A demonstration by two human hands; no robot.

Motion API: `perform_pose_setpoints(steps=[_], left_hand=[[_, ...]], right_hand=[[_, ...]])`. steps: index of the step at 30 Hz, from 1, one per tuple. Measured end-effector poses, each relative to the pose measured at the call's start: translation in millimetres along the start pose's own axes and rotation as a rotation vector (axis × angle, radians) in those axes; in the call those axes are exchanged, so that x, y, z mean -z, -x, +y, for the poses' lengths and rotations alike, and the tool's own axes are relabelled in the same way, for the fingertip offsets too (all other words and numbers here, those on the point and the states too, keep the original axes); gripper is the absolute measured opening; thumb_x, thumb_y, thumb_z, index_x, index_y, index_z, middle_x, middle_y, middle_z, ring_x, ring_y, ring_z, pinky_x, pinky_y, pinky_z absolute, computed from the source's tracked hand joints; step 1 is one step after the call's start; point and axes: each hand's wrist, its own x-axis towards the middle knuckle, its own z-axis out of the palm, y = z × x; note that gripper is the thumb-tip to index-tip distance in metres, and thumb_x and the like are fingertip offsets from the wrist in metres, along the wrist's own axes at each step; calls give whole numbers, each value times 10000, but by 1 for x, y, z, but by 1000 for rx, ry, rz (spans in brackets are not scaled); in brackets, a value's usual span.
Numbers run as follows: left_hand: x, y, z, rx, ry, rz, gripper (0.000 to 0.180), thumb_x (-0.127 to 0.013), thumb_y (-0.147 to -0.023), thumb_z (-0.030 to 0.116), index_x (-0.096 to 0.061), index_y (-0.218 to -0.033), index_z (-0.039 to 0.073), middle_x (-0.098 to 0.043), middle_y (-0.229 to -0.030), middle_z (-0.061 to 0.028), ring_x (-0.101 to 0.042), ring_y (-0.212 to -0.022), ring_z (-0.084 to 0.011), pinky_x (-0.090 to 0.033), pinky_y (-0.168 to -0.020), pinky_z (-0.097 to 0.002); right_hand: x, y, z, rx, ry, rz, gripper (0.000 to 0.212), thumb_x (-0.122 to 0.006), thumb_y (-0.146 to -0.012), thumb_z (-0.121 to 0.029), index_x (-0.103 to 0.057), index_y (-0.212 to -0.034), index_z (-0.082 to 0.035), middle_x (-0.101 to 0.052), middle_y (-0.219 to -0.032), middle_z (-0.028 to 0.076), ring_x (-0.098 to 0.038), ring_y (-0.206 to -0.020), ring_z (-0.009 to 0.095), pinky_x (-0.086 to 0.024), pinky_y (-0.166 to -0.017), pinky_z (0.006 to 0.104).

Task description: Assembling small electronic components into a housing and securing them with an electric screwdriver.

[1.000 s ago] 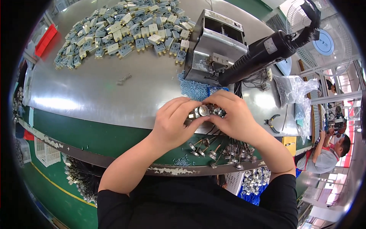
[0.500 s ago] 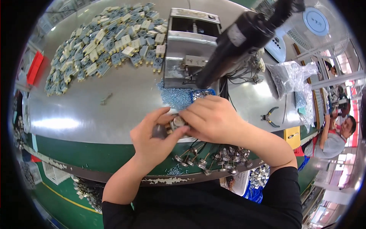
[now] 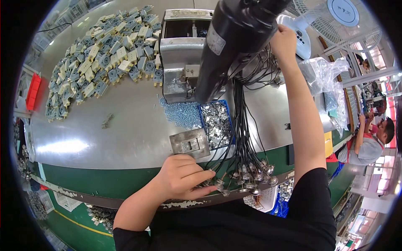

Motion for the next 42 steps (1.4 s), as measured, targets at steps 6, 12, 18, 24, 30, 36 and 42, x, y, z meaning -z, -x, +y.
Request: perform_pose_setpoints(steps=[6, 12, 18, 24, 30, 36, 42], left_hand=[[0, -2, 1, -23, 38, 29, 359, -943, -732, 231, -780, -1000, 58, -569, -692, 2, -531, -532, -203, -419, -511, -331], [5, -3, 4, -79, 15, 53, 307, -919, -749, 222, -775, -960, 52, -505, -656, 16, -491, -515, -188, -405, -507, -325], [0, -1, 3, -159, 7, 95, 294, -909, -743, 222, -763, -928, 45, -499, -649, 7, -490, -512, -193, -412, -508, -332], [-1, 0, 6, -199, -64, 142, 279, -888, -724, 194, -748, -915, 46, -517, -642, -8, -507, -514, -214, -413, -505, -351], [-1, 5, 8, -209, -73, 160, 277, -889, -714, 201, -728, -884, 54, -549, -667, -27, -527, -529, -230, -410, -508, -367], [1, 5, 9, -184, -90, 161, 254, -897, -737, 210, -704, -857, 94, -570, -669, -8, -587, -566, -224, -470, -542, -359], [-3, 7, 11, -195, -75, 172, 264, -898, -734, 212, -728, -893, 87, -590, -679, -26, -594, -575, -235, -473, -552, -363]], right_hand=[[-4, 24, -17, 418, 359, 184, 477, -756, -982, -458, -741, -976, 18, -689, -727, 123, -609, -615, 290, -490, -621, 396], [49, 125, -72, 340, 117, -742, 322, -684, -1018, -298, -692, -921, 9, -678, -739, 171, -652, -684, 359, -526, -683, 442], [42, 167, -83, 240, 381, -814, 257, -624, -958, -229, -701, -873, 1, -722, -834, 235, -705, -851, 468, -557, -782, 574], [31, 172, -101, 183, 678, -742, 274, -637, -876, -227, -743, -832, 22, -741, -871, 268, -732, -874, 477, -603, -823, 549], [26, 167, -116, 271, 765, -797, 308, -654, -837, -216, -729, -786, 78, -717, -850, 319, -729, -868, 493, -607, -862, 549], [37, 152, -84, 267, 597, -739, 311, -661, -870, -206, -703, -765, 84, -733, -796, 271, -729, -722, 421, -592, -727, 490], [53, 156, -81, -701, -481, -654, 227, -590, -1050, -180, -597, -846, -80, -485, -662, -38, -405, -556, 83, -308, -510, 261]])
